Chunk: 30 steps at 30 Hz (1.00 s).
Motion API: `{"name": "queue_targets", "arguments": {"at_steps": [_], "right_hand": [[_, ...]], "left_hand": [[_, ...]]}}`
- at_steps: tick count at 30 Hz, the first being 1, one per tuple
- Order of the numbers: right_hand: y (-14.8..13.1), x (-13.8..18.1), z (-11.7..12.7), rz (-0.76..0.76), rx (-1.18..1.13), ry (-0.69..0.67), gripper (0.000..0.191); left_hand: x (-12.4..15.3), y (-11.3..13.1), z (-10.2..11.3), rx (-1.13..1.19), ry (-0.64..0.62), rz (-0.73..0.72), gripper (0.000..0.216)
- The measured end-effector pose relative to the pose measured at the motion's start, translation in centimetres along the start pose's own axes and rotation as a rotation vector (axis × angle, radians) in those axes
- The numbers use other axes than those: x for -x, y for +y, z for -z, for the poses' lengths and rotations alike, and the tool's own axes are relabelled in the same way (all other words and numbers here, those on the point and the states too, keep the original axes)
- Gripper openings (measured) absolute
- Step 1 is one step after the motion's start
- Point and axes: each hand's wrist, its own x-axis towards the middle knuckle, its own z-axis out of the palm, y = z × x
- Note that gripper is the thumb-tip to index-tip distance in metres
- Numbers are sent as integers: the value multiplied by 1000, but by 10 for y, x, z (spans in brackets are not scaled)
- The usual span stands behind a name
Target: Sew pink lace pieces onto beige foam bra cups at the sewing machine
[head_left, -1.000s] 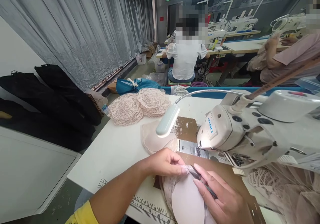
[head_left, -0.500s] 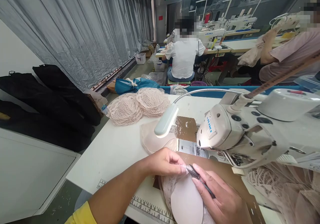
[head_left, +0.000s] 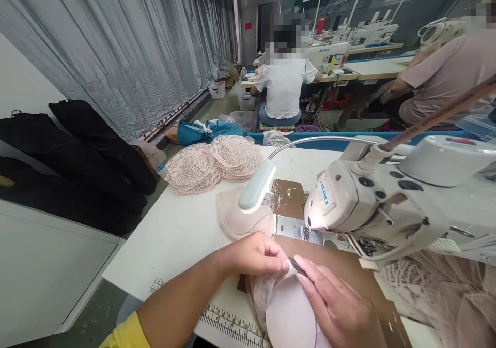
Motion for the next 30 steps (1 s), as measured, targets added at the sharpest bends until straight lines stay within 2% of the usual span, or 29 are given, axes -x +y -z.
{"name": "queue_targets", "arguments": {"at_steps": [2,6,8,10,13,18,21,25,30], "right_hand": [[-1,-1,1,-108,-80,-23,24],[-6,-6,8,-463,-268,-109,29],[-9,-10,10,-533,-329,-180,31],[-13,-13,9,-526,-356,-193,27],[-16,-14,4,-438,-337,-132,26],[-9,-9,-2,-178,-133,-210,22],[-1,-6,-4,-95,-34,-213,20],[11,-1,-5,-116,40,-163,24],[17,5,1,-275,66,-59,23]], "left_hand": [[0,0,0,-25,13,0,39],[-1,-2,0,-59,36,4,36],[-1,-3,-1,-67,42,-3,37],[-2,-3,-2,-95,49,-9,38],[-2,-5,-5,-150,56,-5,37],[-4,-9,-7,-169,74,-2,27],[-5,-11,-6,-160,68,-17,29],[-4,-9,-4,-168,57,-10,34],[-3,-5,0,-224,112,12,32]]}}
